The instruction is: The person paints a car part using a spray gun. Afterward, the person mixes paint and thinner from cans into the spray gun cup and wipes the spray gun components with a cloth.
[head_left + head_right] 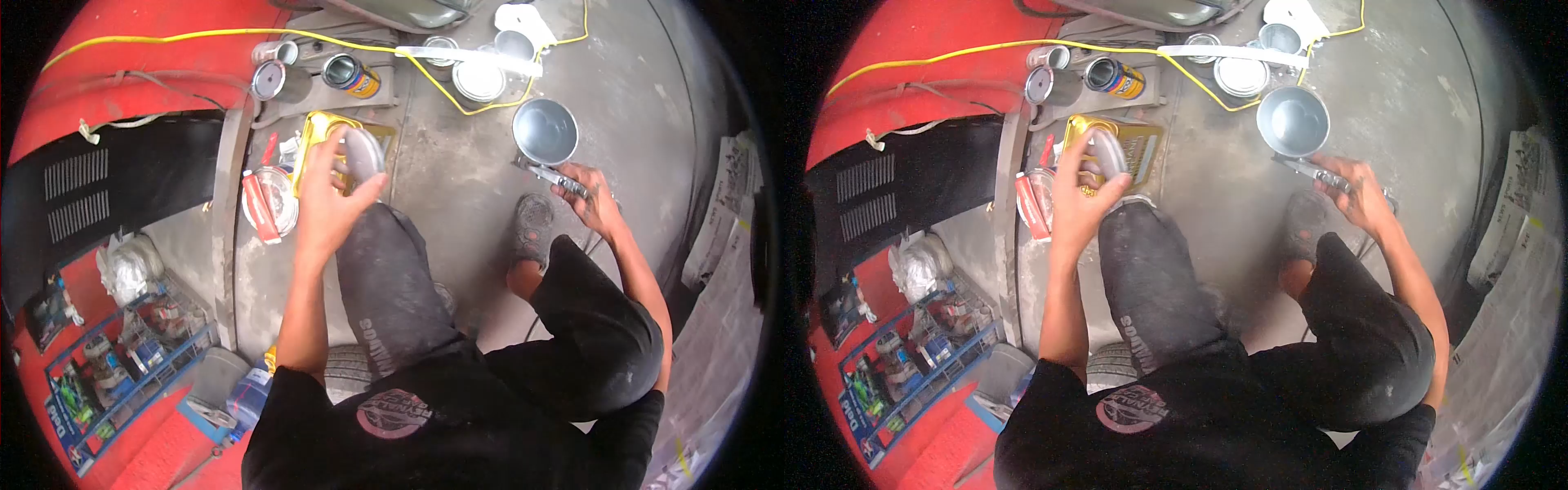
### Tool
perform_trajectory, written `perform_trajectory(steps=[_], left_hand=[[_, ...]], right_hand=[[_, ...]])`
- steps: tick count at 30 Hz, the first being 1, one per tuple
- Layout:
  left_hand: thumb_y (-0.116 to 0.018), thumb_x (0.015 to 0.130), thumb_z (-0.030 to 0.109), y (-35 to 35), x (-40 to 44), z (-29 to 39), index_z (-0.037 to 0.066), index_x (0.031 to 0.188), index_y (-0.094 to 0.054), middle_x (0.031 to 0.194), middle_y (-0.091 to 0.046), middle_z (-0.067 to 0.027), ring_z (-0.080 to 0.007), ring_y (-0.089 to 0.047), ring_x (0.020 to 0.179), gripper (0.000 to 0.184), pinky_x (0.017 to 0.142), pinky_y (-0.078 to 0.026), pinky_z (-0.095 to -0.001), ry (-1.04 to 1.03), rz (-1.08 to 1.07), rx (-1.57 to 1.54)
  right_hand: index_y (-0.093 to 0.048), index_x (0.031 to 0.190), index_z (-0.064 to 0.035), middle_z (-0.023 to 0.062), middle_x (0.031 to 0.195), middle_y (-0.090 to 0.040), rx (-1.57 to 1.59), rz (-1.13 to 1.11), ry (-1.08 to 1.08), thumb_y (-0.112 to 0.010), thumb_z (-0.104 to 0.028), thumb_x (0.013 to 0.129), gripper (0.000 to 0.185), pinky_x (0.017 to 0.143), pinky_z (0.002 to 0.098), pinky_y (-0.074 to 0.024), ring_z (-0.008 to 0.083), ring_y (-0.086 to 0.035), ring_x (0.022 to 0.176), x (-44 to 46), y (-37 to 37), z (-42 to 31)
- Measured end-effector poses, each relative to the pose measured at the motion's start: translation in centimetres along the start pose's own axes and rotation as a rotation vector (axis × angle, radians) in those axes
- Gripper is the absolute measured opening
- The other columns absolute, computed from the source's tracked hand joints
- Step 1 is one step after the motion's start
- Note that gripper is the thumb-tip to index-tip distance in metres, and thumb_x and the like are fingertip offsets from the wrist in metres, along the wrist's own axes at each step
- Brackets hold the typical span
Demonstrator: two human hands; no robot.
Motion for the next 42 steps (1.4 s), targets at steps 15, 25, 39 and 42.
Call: perform_trajectory(steps=[15,25,39,42], left_hand=[[-0.086,0.078,0.031,-24.2,4.7,-7.1,0.006,0.138,-0.057,0.138,-0.05,-0.0248,-0.0432,-0.06,0.121,0.072,0.091,-0.055,-0.0544,-0.282,-0.549,0.52],[-0.072,0.085,0.012,-22.8,17.6,3.8,0.005,0.122,-0.067,0.118,-0.066,-0.0178,-0.0378,-0.061,0.112,0.038,0.09,-0.052,-0.051,-0.699,0.034,0.563],[-0.059,0.091,0.008,-23.2,21.1,2.2,0.004,0.112,-0.069,0.121,-0.064,-0.0197,-0.0379,-0.061,0.113,0.024,0.091,-0.051,-0.0518,-0.736,-0.166,0.68],[-0.06,0.091,0.008,-22.7,19.9,1.7,0.004,0.114,-0.069,0.124,-0.063,-0.0198,-0.0375,-0.061,0.115,0.025,0.092,-0.05,-0.052,-0.744,-0.175,0.666]], right_hand=[[-0.071,0.131,-0.0055,0.0207,0.106,-0.075,0.092,0.252,-0.065,-0.074,-0.012,0.093,0.039,0.085,0.04,-0.0548,0.0295,-0.073,0.093,-1.4,1.7,2.1],[-0.071,0.131,-0.0078,0.0212,0.109,-0.075,0.103,0.295,-0.098,-0.074,-0.012,0.092,0.039,0.086,0.0429,-0.0552,0.0368,-0.073,0.098,-1.9,2.0,3.2],[-0.072,0.128,-0.0048,0.0218,0.108,-0.075,0.094,0.367,-0.075,-0.076,-0.011,0.09,0.039,0.085,0.0427,-0.0553,0.0357,-0.073,0.094,-2.0,1.6,4.2],[-0.072,0.127,-0.0046,0.0213,0.106,-0.075,0.107,0.352,-0.105,-0.076,-0.011,0.091,0.037,0.083,0.0426,-0.0553,0.036,-0.073,0.091,-1.8,1.9,3.7]])
Point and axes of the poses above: each hand's wrist, its own x-axis towards the middle knuckle, its own y-axis out of the back of the hand, z = x × y, the point moved 1 cm from there along x, towards the middle knuckle
